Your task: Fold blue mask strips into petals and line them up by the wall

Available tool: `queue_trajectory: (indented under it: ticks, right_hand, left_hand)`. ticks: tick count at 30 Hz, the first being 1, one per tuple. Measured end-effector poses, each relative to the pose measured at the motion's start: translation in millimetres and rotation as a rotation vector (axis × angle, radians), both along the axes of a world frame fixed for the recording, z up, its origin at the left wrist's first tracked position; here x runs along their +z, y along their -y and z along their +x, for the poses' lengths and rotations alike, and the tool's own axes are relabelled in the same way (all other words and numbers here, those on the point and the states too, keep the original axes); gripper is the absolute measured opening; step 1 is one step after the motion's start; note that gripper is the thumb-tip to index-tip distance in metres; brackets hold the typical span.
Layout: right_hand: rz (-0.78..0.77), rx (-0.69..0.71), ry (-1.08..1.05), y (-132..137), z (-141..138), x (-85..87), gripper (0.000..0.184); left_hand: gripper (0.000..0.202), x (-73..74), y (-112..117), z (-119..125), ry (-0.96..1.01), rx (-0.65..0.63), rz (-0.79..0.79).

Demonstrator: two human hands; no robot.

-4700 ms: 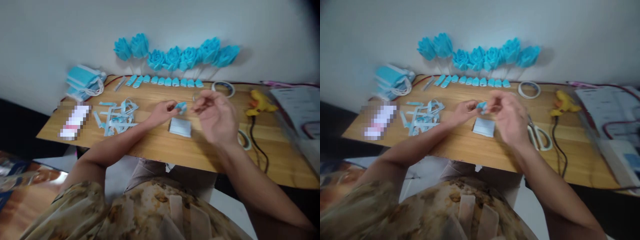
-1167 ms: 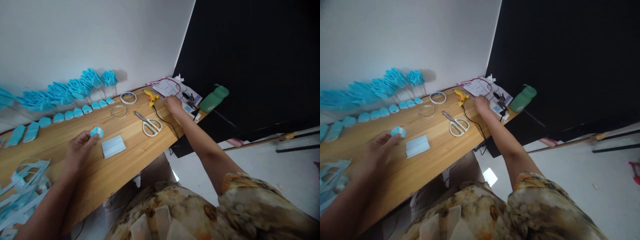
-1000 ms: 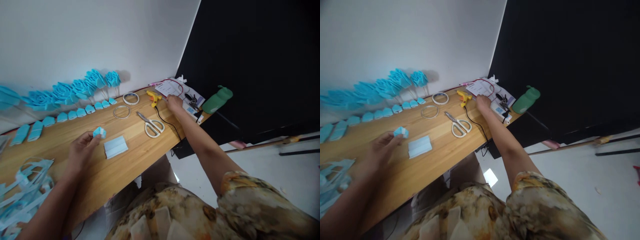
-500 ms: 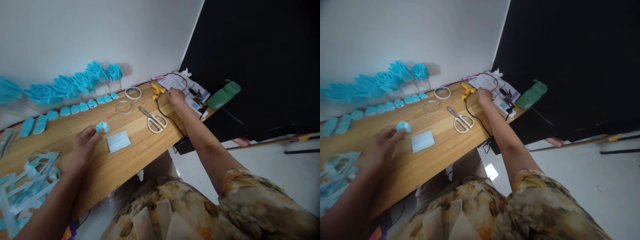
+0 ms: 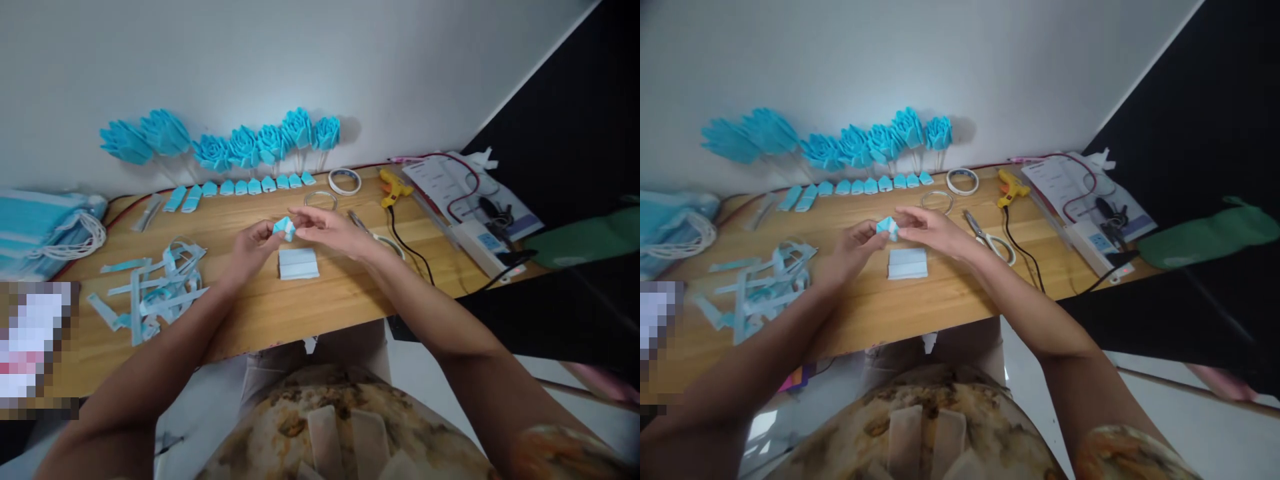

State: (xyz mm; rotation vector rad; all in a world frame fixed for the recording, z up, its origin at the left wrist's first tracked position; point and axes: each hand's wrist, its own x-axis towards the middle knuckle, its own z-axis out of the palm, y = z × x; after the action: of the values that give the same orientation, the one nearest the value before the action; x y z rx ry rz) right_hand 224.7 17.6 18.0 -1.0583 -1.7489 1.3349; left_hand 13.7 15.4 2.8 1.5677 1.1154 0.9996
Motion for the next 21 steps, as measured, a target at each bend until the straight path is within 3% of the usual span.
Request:
queue_trajectory:
  ticks: [5,14,21]
  right_hand:
    - [-0.034,-0.025,-0.094,-13.4,-16.6,-5.2,0.048]
    - [0.170,-0.095,-0.069,-9.3,-21.2,-23.3,0.045]
    - [0.130,-0.105,-0.101,-3.1,-20.8,-24.3,0.043]
  left_hand:
    - [0.031,3.9,0.6,0.8,0.010,-0.014,0.012]
    - [0.021,2.7,0.2,0.3,-0.026,-0.025,-0.030]
    - [0.024,2.1,3.6,1.4,-0.075,-0.066,-0.021]
